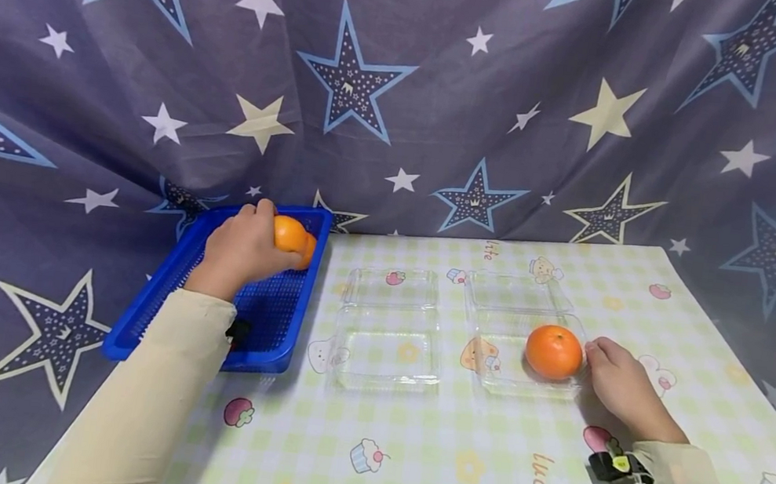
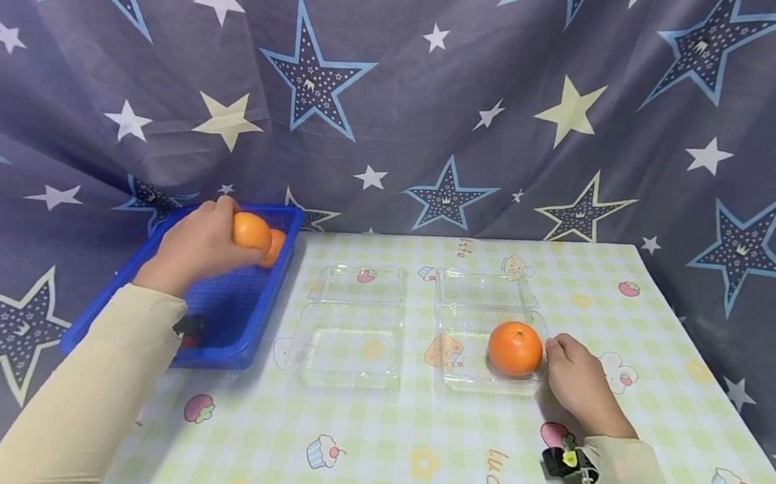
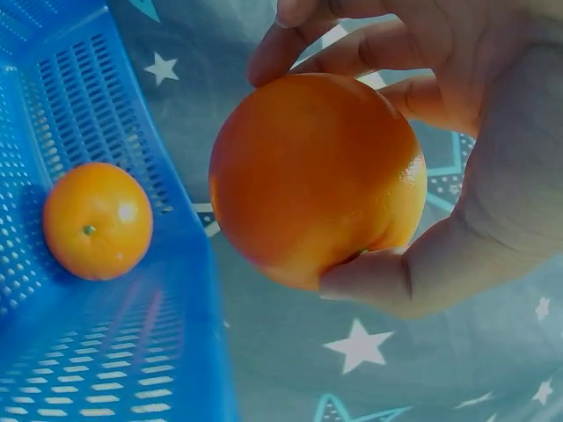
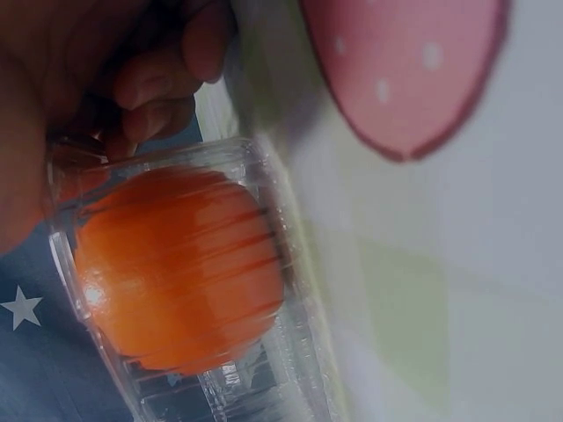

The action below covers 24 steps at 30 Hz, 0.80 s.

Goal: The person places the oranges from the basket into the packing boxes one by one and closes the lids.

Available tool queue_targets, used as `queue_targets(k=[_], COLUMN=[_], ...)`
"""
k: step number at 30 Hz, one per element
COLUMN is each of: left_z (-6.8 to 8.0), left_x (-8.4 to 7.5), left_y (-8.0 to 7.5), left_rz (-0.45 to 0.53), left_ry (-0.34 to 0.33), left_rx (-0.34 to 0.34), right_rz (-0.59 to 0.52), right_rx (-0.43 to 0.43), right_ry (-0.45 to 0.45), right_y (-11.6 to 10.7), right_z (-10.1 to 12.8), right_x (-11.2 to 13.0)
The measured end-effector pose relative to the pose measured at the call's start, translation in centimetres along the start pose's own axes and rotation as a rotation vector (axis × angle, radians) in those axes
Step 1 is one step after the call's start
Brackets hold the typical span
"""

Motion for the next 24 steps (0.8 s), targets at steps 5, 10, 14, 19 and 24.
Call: queue_targets(k=[5,10,14,19,24], left_z=[0.3,1.0,1.7,2.4,2.9], left_x=[-0.2,-0.7,-1.4,-2.3,-2.9], left_y=[-0.2,-0.5,-0.7,-0.7,-0.5], left_rz=[0.050,0.106,0.159,0.208,0.237], left_ry=[0.011,0.009,0.015,0.029,0.028], left_rx=[-0.029,-0.057,-0.080,-0.096,-0.115], right_rz=[-0.001,-0.001,-0.001,0.000,0.002], right_rx=[0.007,0.002,0.001,-0.004,-0.004], right_ry=[0.005,-0.002,-0.002,0.001,0.000], right_y=[-0.1,-0.1,0.0,0.1,0.1], right_z=[0.0,0.1,0.0,-0.1,-0.1], right_x=[0.0,0.0,-0.1,-0.1,-0.1])
Point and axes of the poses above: each hand's wrist, its own z-axis away from the middle knuckle, its own y-axis out of the palm, x = y × z, the point moved 1 cm from there along -z, towards the middle knuckle, and after that the axes turned 4 degrees about z, right-handed, at the moved point
